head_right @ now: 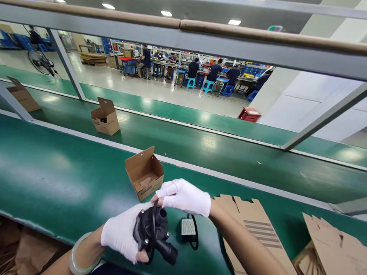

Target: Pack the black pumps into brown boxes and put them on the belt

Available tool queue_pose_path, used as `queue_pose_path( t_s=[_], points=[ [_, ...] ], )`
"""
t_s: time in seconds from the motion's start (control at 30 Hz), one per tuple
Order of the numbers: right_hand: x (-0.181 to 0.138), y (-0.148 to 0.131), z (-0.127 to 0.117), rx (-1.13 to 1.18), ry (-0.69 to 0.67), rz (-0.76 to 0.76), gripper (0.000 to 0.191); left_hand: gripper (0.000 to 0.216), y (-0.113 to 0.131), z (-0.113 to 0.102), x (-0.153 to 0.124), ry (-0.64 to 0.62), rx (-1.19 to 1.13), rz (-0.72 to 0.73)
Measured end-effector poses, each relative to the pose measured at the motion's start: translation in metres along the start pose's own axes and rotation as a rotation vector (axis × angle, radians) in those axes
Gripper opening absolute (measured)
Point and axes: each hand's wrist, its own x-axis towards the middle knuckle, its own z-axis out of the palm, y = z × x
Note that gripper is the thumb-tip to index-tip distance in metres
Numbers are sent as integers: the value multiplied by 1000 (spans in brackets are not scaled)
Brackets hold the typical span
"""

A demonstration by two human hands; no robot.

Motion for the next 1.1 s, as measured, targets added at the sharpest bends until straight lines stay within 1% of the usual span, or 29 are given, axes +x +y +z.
queue_pose_path(
  t_s=[0.1, 0.17, 0.2, 0.23, 0.27, 0.33, 0.37, 0.4, 0.47, 0.5, 0.53, 0.57, 0.6, 0.63, 0.7, 0.8, 0.9, 1.0, 1.1],
  points=[
    [-7, 2, 17, 4, 49, 94, 44, 60, -5, -3, -2, 184, -21, 39],
    [-11, -3, 23, 42, 43, 105, 62, 61, -8, -3, 0, 312, -70, 73],
    [-11, -7, 25, 63, 54, 113, 70, 60, -9, -3, 1, 364, -107, 93],
    [-10, -12, 26, 78, 84, 128, 74, 60, -9, -3, 2, 404, -142, 111],
    [-8, -16, 27, 78, 122, 151, 74, 60, -11, -4, 3, 427, -164, 120],
    [-2, -24, 26, 19, 205, 207, 62, 65, -15, -9, 0, 458, -121, 131],
    [2, -27, 25, -33, 235, 234, 56, 71, -19, -14, -2, 502, -36, 143],
    [7, -30, 23, -91, 250, 258, 54, 82, -25, -19, -6, 577, 87, 165],
    [18, -32, 19, -202, 270, 275, 53, 104, -41, -32, -11, 795, 405, 212],
    [25, -31, 15, -245, 280, 260, 53, 111, -50, -38, -13, 910, 572, 208],
    [33, -30, 12, -281, 289, 236, 53, 113, -60, -43, -13, 999, 716, 176],
    [41, -27, 9, -314, 291, 211, 53, 112, -71, -48, -12, 1053, 825, 125],
    [51, -24, 6, -350, 285, 191, 53, 107, -81, -52, -10, 1075, 893, 66],
    [61, -21, 4, -393, 269, 182, 52, 101, -90, -56, -8, 1072, 921, 9],
    [81, -14, 2, -509, 203, 200, 51, 91, -105, -62, -4, 1029, 889, -74],
    [106, -5, 3, -733, 50, 238, 46, 82, -113, -73, -4, 952, 787, -141],
    [123, 5, 8, -844, -143, 248, 35, 83, -114, -88, -11, 813, 759, -120],
    [137, 16, 14, -859, -343, 316, 29, 85, -115, -101, -17, 682, 775, -44],
    [147, 29, 22, -853, -447, 360, 29, 87, -117, -109, -17, 618, 761, -17]
  ],
)
